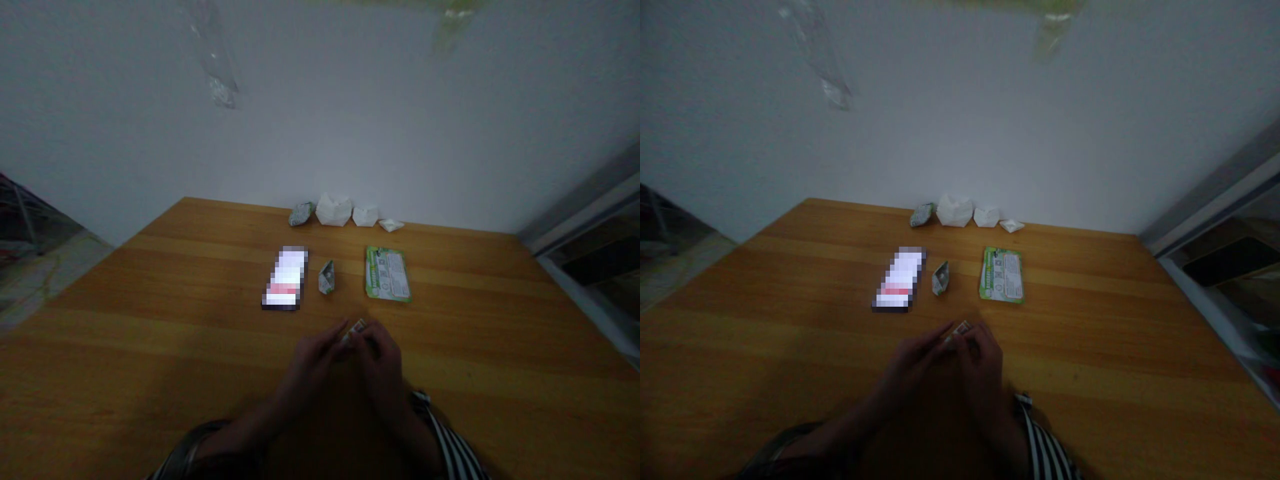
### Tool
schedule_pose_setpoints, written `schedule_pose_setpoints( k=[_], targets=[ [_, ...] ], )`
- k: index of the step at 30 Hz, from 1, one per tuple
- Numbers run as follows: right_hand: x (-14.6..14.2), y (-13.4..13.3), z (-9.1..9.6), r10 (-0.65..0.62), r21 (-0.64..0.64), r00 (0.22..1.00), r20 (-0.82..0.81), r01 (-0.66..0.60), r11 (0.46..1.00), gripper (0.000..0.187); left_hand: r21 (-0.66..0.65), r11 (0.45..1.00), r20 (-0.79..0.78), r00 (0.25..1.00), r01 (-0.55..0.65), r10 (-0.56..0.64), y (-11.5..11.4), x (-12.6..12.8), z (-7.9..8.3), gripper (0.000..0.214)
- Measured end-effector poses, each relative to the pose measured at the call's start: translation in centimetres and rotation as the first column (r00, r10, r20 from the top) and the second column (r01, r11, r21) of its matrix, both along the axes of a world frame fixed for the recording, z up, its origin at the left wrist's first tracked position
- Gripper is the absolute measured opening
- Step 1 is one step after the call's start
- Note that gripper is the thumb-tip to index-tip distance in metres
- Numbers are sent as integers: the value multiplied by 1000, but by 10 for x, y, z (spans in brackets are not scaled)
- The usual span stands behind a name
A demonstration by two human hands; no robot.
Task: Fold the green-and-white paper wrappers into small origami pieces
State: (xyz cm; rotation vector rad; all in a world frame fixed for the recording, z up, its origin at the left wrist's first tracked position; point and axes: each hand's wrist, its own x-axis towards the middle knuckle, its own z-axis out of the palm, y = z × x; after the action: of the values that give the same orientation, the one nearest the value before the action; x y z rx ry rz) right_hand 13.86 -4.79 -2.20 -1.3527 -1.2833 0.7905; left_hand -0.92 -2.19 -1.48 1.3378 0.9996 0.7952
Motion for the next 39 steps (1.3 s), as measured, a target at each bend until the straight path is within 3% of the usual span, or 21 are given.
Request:
schedule_pose_setpoints(
  k=[6, 11, 14, 17, 24, 27, 31, 35, 39],
  targets=[
    [-5, -2, 1, -59, -20, 998, 0, 59, 998, 17, 37, 998, -39, 998, -44, 46, 1, 1, 3, 38],
    [0, 0, 3, -111, -21, 994, 3, 111, 994, 19, 82, 996, -76, 997, 23, -16, 5, 0, 11, 46],
    [3, 1, 4, -115, 15, 993, 2, 115, 993, 20, 99, 994, -133, 991, 37, -23, 5, -1, 11, 32],
    [2, 1, 6, -100, 58, 995, 5, 100, 993, 21, 22, 1000, -148, 989, 23, -19, 2, 1, 11, 24],
    [-2, -3, 6, -113, 107, 994, 11, 111, 988, 18, -242, 967, 57, 994, -72, 89, -3, 9, 15, 38],
    [-3, -5, 7, -123, 126, 992, 12, 120, 985, 18, -259, 962, 83, 991, -82, 107, -4, 11, 18, 39],
    [-4, -7, 9, -123, 79, 992, -1, 122, 989, 19, -192, 974, 6, 992, -119, 122, -7, 12, 18, 37],
    [-5, -4, 5, -159, -30, 969, -191, 156, 987, 9, -127, 984, -47, 991, -127, 122, -9, 12, 18, 35],
    [-7, 0, 2, -156, -175, 861, -483, 79, 981, 45, -53, 976, -82, 975, -212, 208, -9, 10, 20, 36]
  ],
)
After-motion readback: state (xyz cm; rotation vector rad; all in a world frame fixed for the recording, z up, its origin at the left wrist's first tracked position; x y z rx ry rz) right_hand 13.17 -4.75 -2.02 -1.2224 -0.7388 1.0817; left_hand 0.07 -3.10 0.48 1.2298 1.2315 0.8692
